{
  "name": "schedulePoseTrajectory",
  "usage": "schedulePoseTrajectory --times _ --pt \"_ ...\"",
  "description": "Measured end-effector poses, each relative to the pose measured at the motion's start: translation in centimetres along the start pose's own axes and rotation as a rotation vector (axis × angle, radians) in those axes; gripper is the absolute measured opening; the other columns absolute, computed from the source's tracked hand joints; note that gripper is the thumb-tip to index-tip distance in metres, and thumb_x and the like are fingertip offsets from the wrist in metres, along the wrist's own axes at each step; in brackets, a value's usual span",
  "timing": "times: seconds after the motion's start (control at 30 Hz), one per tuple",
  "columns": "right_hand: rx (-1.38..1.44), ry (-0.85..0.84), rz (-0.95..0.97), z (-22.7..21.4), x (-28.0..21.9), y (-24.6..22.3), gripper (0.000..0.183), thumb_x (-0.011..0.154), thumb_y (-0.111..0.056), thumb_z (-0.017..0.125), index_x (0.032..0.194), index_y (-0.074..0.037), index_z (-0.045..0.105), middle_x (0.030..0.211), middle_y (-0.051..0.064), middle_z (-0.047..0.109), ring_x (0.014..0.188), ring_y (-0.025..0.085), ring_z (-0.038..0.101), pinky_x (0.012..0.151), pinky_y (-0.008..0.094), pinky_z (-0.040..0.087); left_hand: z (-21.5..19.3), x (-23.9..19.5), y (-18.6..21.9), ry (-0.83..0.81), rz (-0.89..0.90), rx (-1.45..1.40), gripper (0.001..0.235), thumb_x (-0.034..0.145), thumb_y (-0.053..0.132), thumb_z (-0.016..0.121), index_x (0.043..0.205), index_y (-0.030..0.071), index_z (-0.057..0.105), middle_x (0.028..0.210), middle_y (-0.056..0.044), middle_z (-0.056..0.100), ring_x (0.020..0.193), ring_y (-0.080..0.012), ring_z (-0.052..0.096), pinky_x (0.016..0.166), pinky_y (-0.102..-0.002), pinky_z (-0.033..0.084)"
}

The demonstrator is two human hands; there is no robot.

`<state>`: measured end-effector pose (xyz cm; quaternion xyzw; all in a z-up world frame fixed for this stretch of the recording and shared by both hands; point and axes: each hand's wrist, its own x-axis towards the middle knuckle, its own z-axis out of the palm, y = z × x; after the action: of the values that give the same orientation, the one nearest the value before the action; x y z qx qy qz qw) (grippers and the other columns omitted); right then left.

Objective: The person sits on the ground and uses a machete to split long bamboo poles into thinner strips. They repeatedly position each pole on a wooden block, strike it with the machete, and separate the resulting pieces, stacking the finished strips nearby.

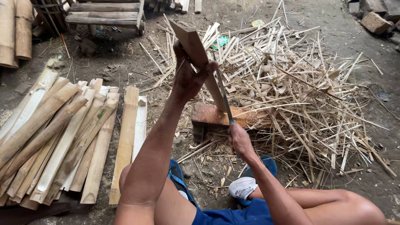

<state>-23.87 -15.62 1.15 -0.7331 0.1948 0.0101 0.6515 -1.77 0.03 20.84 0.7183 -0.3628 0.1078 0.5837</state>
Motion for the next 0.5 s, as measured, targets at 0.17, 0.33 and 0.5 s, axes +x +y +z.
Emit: schedulePoseTrajectory --times 0.17,0.33,0.5 --pt "-0.006 0.038 -0.344 1.9 -0.2 -3.1 0.049 0.106 -0.053 0.032 0.095 -0.01 0.053 0.061 -0.003 0.045 0.049 0.01 0.048 0.042 0.028 0.042 0.7 0.1 0.5 0.035 -0.02 -0.098 0.091 0.09 0.047 0.084 0.147 0.001 0.03 0.132 -0.01 0.035 0.126 -0.0233 0.047 0.105 -0.036 0.052" --pt "-0.325 0.136 0.286 1.3 2.7 4.4 0.064 0.111 -0.057 0.03 0.09 -0.004 0.059 0.061 0.0 0.053 0.053 0.012 0.052 0.053 0.034 0.045 0.5 0.1 -0.1 0.068 -0.001 -0.076 0.081 0.095 0.043 0.085 0.143 0.001 0.036 0.132 -0.01 0.034 0.126 -0.0235 0.047 0.107 -0.038 0.052" --pt "-0.196 0.091 0.302 -2.3 3.2 3.9 0.058 0.108 -0.055 0.034 0.088 -0.005 0.055 0.059 -0.001 0.049 0.049 0.012 0.049 0.046 0.032 0.043 1.9 0.2 -0.2 0.081 -0.018 0.008 0.075 0.095 0.041 0.087 0.141 0.002 0.043 0.132 -0.011 0.034 0.126 -0.0247 0.047 0.106 -0.038 0.053"
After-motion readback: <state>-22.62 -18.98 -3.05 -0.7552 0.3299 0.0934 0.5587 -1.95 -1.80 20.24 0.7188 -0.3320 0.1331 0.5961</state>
